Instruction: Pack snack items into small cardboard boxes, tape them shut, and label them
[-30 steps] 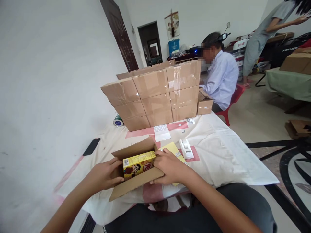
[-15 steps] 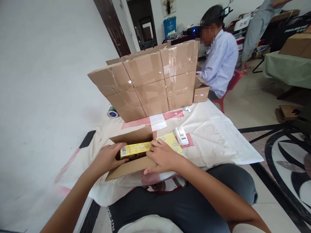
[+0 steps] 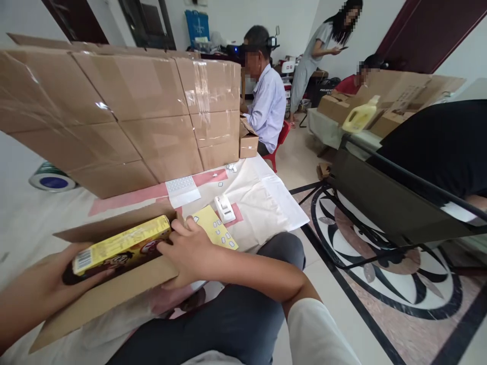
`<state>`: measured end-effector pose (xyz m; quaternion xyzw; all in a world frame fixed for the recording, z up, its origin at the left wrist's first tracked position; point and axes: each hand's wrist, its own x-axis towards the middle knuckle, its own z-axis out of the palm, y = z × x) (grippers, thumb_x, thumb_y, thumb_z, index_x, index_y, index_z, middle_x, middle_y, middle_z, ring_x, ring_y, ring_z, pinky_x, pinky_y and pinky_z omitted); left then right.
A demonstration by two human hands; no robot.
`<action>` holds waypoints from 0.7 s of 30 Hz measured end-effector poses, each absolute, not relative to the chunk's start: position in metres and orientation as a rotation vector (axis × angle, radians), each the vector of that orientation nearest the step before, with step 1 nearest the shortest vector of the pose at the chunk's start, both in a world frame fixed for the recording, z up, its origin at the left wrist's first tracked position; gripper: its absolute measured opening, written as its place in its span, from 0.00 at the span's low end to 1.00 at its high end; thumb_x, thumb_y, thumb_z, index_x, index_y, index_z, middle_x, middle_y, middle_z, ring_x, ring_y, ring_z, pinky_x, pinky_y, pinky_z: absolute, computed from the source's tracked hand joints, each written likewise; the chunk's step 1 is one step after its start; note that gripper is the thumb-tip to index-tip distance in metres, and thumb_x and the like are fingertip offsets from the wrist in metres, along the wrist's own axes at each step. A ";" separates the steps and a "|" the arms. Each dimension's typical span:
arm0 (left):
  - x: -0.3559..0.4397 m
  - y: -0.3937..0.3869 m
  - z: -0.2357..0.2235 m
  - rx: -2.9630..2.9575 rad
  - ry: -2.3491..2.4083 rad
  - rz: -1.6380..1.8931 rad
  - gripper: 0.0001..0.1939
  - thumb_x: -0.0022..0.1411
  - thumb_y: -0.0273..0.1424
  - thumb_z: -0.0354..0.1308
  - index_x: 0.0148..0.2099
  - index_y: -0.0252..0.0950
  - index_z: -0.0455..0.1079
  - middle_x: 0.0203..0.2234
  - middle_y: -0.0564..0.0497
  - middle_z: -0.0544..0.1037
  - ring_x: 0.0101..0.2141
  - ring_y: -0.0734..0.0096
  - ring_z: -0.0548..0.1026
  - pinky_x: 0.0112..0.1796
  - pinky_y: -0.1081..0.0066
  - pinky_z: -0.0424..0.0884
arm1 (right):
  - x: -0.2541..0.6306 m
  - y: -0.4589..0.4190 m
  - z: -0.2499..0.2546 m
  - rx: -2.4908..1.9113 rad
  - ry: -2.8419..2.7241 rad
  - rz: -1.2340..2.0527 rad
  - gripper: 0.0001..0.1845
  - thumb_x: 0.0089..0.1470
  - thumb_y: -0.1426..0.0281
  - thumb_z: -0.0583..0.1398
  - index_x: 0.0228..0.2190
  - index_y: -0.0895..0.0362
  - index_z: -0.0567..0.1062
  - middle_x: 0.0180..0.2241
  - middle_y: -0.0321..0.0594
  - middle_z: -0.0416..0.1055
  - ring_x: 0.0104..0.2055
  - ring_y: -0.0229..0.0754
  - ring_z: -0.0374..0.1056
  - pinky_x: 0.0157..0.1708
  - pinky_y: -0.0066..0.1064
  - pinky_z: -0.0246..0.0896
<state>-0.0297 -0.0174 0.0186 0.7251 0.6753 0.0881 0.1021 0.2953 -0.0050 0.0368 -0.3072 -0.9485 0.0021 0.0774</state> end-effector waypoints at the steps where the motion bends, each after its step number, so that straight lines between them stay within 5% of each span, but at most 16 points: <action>1: -0.031 -0.014 0.019 2.095 1.983 0.206 0.35 0.53 0.62 0.55 0.55 0.45 0.66 0.40 0.50 0.82 0.40 0.52 0.80 0.40 0.63 0.73 | 0.295 -0.004 0.038 -0.916 -2.849 0.004 0.36 0.49 0.43 0.66 0.46 0.60 0.73 0.41 0.49 0.73 0.58 0.62 0.55 0.59 0.52 0.47; 7: -0.033 -0.012 0.030 2.112 1.968 0.295 0.36 0.51 0.60 0.56 0.54 0.42 0.65 0.46 0.45 0.80 0.45 0.49 0.78 0.46 0.59 0.72 | 0.300 0.008 0.038 -0.655 -2.936 0.037 0.28 0.50 0.56 0.67 0.48 0.59 0.72 0.48 0.49 0.68 0.53 0.57 0.56 0.52 0.47 0.52; 14: -0.041 -0.023 0.026 2.478 1.891 0.165 0.24 0.67 0.48 0.50 0.59 0.43 0.68 0.51 0.45 0.78 0.54 0.48 0.70 0.56 0.48 0.59 | 0.315 0.024 0.033 -0.440 -2.647 0.096 0.22 0.58 0.65 0.61 0.52 0.61 0.69 0.50 0.54 0.64 0.52 0.55 0.57 0.50 0.46 0.57; 21: -0.035 -0.024 0.028 2.517 1.749 0.141 0.27 0.71 0.46 0.49 0.69 0.52 0.60 0.59 0.45 0.74 0.61 0.46 0.65 0.58 0.43 0.55 | 0.311 0.044 0.005 -0.370 -2.588 0.210 0.28 0.59 0.74 0.56 0.60 0.59 0.65 0.61 0.56 0.66 0.64 0.53 0.59 0.53 0.43 0.59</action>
